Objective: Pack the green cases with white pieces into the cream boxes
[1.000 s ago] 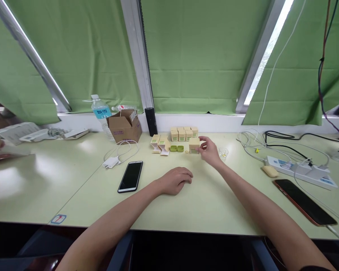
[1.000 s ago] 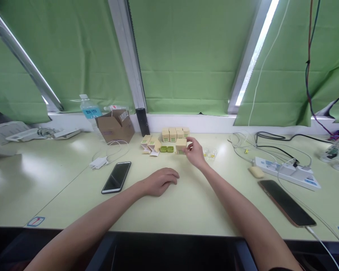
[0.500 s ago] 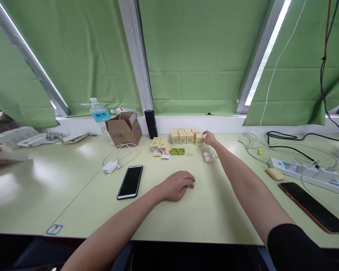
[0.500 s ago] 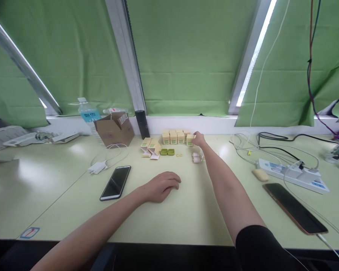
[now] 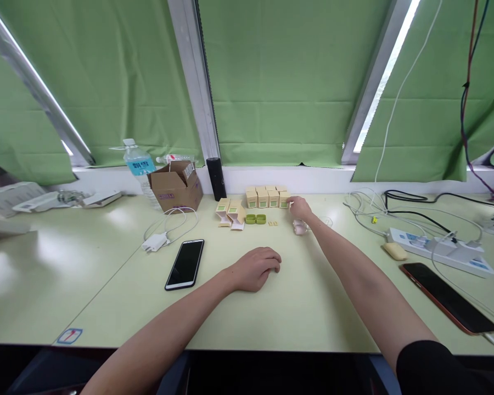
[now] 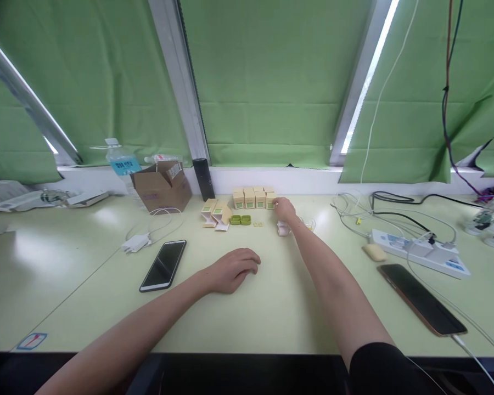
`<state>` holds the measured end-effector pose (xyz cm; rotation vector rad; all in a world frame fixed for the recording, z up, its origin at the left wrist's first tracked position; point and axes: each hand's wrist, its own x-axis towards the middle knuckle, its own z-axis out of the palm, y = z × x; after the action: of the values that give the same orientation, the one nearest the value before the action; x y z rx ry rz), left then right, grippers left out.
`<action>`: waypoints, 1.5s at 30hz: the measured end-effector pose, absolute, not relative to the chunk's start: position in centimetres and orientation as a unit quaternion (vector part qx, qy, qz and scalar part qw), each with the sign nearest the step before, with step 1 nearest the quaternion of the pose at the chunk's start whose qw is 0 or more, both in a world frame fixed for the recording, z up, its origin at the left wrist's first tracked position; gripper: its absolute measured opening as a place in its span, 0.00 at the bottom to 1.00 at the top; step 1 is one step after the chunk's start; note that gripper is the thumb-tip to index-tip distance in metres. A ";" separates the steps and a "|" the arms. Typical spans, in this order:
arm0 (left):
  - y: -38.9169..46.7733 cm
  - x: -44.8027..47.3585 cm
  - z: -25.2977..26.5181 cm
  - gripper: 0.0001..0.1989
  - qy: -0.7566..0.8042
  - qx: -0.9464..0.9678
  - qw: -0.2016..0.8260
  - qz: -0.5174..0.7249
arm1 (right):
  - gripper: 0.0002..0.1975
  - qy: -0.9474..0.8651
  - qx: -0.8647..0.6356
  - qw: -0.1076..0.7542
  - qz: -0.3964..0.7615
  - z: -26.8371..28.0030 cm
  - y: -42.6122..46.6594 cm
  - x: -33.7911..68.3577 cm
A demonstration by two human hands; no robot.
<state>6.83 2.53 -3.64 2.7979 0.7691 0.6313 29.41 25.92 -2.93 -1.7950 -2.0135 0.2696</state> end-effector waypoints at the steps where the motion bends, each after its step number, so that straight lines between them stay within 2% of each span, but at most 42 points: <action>1: 2.5 6.8 -3.6 0.15 0.258 0.939 0.087 0.212 | 0.22 -0.724 -0.651 0.207 0.097 -2.9 25.8 29.4; 16: 2.7 6.7 -3.8 0.15 0.262 0.938 0.099 0.202 | 0.22 -0.742 -0.654 0.138 0.044 0.0 23.3 28.5; 21: 2.7 6.7 -3.9 0.15 0.269 0.937 0.102 0.198 | 0.17 -0.756 -0.639 0.142 0.012 0.6 18.0 28.0; 27: 2.6 6.7 -3.8 0.15 0.273 0.932 0.113 0.210 | 0.10 -0.816 -0.569 0.088 0.045 -2.4 8.0 27.1; 32: 2.9 6.5 -4.0 0.16 0.277 0.924 0.132 0.230 | 0.14 -0.838 -0.537 0.088 0.043 -3.7 5.3 26.8; 35: 3.9 6.1 -4.0 0.15 0.335 0.895 0.109 0.273 | 0.14 -0.843 -0.528 0.093 0.038 -3.9 5.7 26.8; 38: 5.7 5.5 -3.5 0.14 0.471 0.825 0.051 0.308 | 0.13 -0.847 -0.521 0.097 0.033 -4.1 5.9 26.7; 42: 9.1 5.2 -2.5 0.19 0.599 0.779 0.002 0.188 | 0.13 -0.849 -0.518 0.099 0.035 -4.2 5.8 26.6; 45: 11.9 5.6 -1.9 0.22 0.628 0.761 -0.009 0.162 | 0.13 -0.848 -0.519 0.098 0.033 -4.2 5.7 26.5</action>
<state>5.62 11.87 -1.91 2.4038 1.9841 0.5119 26.55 5.74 -4.17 -1.5368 -2.5097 0.0973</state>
